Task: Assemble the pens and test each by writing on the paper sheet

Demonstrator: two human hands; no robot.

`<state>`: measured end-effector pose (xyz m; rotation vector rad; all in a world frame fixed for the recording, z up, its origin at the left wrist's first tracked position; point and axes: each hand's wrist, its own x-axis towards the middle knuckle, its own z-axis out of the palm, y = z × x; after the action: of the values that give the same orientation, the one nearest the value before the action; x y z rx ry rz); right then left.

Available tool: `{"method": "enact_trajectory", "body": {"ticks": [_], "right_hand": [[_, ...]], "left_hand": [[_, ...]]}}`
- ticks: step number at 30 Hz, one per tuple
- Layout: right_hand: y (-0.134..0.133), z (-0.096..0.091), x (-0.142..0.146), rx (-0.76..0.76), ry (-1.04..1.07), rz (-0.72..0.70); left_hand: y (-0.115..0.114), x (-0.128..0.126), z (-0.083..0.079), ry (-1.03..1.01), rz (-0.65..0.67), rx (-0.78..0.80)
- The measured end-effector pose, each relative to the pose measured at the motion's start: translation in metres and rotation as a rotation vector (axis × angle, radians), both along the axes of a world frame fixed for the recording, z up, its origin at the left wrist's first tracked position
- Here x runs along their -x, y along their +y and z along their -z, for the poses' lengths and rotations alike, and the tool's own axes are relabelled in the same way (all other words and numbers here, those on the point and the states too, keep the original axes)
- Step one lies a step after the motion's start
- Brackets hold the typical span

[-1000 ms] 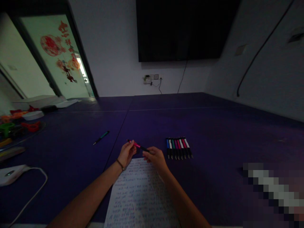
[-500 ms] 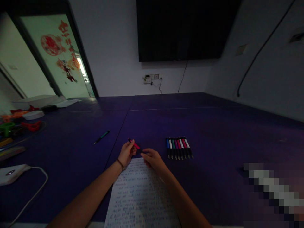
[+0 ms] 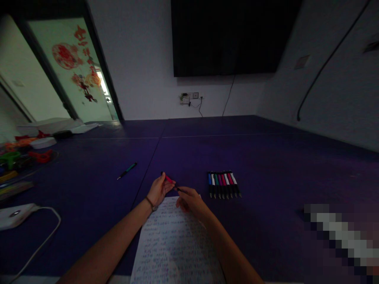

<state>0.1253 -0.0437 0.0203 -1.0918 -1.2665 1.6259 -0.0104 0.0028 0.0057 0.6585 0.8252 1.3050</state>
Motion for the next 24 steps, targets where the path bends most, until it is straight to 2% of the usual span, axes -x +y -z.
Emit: {"method": "enact_trajectory", "body": {"ticks": [3,8,14,18,20,24], "right_hand": [[0.0,-0.002,-0.001,0.01,0.01,0.009],[0.001,-0.002,-0.001,0.036,-0.015,0.033],[-0.001,-0.006,0.0,0.043,-0.058,0.011],[0.001,-0.003,-0.003,0.024,-0.134,0.055],[0.005,0.002,-0.006,-0.047,-0.207,0.138],[0.019,0.018,-0.012,-0.337,-0.369,0.398]], "left_hand": [[0.001,0.002,-0.001,-0.041,0.01,-0.011],[0.007,0.008,-0.002,-0.078,-0.107,0.014],[0.012,0.015,-0.002,-0.133,-0.154,0.021],[0.016,0.02,-0.003,-0.174,-0.215,0.027],[0.017,0.021,-0.003,-0.188,-0.233,0.041],[0.015,0.019,-0.002,-0.17,-0.176,0.049]]}}
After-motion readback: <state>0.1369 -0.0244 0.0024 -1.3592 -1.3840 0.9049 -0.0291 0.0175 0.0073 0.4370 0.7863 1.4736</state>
